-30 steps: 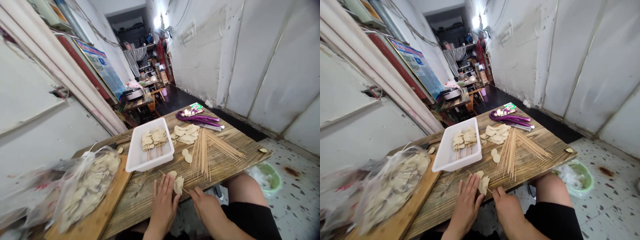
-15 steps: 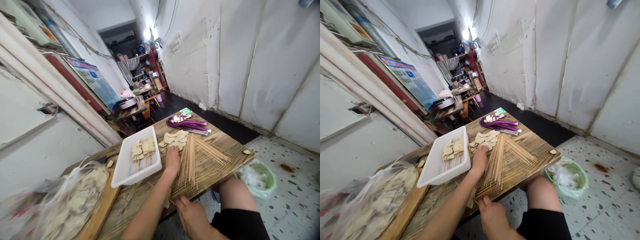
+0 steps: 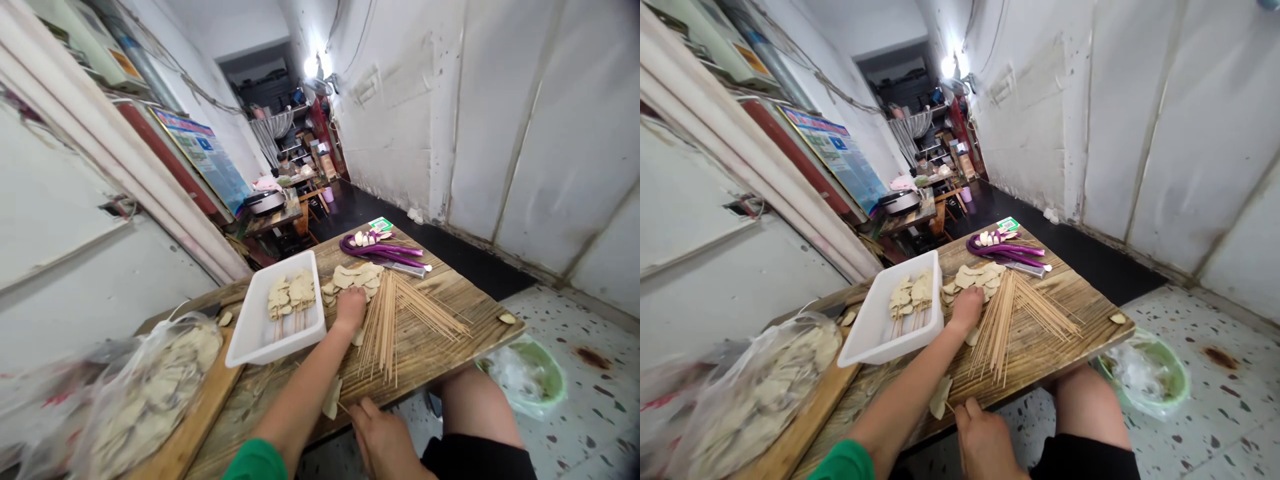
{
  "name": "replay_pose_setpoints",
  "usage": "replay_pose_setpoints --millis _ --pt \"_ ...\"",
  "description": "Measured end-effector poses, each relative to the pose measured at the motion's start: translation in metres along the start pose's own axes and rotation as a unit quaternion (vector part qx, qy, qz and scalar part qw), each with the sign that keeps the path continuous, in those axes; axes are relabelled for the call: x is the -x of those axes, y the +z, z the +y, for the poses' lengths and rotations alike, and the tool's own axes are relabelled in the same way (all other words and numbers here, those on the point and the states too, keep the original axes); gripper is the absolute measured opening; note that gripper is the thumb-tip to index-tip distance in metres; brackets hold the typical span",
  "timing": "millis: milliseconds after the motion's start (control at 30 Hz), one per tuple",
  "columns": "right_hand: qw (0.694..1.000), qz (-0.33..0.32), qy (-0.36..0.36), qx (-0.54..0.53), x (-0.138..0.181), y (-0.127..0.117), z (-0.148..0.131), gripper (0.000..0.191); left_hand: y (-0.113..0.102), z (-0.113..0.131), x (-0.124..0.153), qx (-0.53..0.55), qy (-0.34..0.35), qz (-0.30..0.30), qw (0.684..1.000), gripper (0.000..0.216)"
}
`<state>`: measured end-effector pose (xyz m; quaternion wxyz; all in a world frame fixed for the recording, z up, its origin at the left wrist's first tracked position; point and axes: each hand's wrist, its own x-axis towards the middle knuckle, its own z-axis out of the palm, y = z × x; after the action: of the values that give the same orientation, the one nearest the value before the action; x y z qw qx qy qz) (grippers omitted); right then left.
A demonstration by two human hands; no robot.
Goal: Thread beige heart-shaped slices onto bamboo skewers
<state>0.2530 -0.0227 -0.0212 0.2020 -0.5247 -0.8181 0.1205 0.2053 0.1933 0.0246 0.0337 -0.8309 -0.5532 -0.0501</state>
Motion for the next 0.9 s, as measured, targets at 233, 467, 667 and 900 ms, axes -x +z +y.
replay_pose_setpoints --millis 233,467,667,900 --pt "0.999 0.031 0.000 -0.015 -0.001 0.004 0.000 0.025 -0.007 0.003 0.009 0.114 -0.048 0.042 0.991 0.029" --pt "0.999 0.038 0.016 -0.032 -0.006 0.002 -0.005 0.028 -0.007 -0.002 0.017 0.326 -0.089 0.072 0.939 0.020" --pt "0.999 0.027 0.006 -0.033 -0.007 0.000 -0.004 0.028 -0.007 0.010 0.018 0.530 -0.196 0.131 0.815 0.023" --pt "0.994 0.053 -0.025 -0.095 -0.003 0.004 0.004 0.032 -0.035 0.017 0.078 0.750 -0.202 0.128 0.617 0.023"
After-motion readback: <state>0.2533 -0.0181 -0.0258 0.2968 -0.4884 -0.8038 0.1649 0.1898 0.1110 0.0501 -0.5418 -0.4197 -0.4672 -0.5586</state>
